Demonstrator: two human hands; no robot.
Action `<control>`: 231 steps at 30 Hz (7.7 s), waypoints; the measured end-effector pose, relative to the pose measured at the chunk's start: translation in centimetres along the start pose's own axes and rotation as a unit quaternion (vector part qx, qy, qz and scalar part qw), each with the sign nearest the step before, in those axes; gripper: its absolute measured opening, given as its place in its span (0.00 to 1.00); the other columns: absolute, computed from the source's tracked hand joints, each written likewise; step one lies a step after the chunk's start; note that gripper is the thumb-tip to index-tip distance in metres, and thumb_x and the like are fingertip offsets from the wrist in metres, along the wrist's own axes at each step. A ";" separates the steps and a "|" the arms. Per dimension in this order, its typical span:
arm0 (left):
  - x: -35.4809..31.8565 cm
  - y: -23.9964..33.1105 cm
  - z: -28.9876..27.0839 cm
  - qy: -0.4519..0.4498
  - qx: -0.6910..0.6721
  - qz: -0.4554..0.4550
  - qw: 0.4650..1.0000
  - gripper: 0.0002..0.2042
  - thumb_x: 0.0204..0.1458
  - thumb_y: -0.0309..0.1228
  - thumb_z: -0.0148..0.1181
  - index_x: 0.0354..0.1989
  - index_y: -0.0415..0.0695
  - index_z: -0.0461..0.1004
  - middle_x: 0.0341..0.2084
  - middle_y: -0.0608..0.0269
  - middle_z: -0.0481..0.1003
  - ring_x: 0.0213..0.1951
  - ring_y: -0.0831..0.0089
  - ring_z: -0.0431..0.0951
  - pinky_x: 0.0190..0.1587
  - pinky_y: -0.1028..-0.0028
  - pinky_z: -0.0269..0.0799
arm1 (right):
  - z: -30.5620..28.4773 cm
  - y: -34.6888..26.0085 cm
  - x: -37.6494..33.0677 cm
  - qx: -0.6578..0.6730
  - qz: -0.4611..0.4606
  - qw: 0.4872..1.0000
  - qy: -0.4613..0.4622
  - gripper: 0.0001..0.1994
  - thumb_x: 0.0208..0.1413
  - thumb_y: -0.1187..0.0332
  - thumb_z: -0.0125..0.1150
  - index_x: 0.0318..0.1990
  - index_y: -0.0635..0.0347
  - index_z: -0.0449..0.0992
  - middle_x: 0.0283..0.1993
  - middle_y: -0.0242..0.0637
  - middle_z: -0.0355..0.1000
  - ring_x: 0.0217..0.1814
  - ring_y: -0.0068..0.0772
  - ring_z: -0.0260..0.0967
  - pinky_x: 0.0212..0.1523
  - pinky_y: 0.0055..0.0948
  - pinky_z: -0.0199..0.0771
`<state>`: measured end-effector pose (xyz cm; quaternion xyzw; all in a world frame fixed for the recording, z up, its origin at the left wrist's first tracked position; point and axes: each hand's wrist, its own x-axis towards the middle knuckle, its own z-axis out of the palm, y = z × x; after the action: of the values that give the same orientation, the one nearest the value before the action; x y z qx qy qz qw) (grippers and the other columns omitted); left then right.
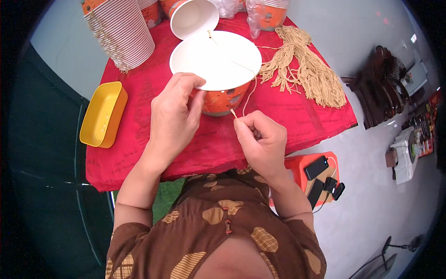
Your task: Threading pre-cut strings through holes in paper buckets to create handles.
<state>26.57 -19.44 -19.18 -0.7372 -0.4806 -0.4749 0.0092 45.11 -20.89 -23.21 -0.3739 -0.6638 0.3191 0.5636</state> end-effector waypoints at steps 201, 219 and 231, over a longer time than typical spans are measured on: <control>-5.9 3.8 5.6 -0.329 -0.209 -0.167 0.906 0.03 0.54 0.20 0.60 0.32 0.36 0.72 0.25 0.57 0.72 0.27 0.70 0.72 0.33 0.71 0.70 | -0.8 -1.0 -6.0 -0.039 -0.459 0.870 -0.176 0.10 0.43 0.71 0.64 0.33 0.66 0.76 0.44 0.40 0.74 0.26 0.26 0.68 0.24 0.25 0.69; -6.3 2.7 5.6 -0.319 -0.277 -0.179 0.889 0.01 0.56 0.19 0.57 0.33 0.36 0.72 0.24 0.61 0.71 0.26 0.78 0.71 0.28 0.75 0.68 | -1.8 3.6 -7.7 -0.206 -0.086 0.972 0.069 0.13 0.54 0.78 0.61 0.47 0.65 0.72 0.23 0.43 0.74 0.22 0.42 0.75 0.22 0.38 0.71; -6.5 2.4 5.7 -0.315 -0.272 -0.182 0.891 0.01 0.55 0.20 0.58 0.32 0.36 0.74 0.22 0.62 0.71 0.25 0.79 0.70 0.27 0.76 0.67 | -1.8 3.6 -7.4 -0.239 -0.086 0.966 0.052 0.07 0.53 0.78 0.61 0.38 0.62 0.69 0.24 0.43 0.74 0.25 0.45 0.76 0.24 0.40 0.75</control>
<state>31.70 -22.62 -25.89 -0.7211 -0.4359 -0.3237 -0.4303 48.02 -25.34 -29.75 -0.4556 -0.7202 0.0820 0.5167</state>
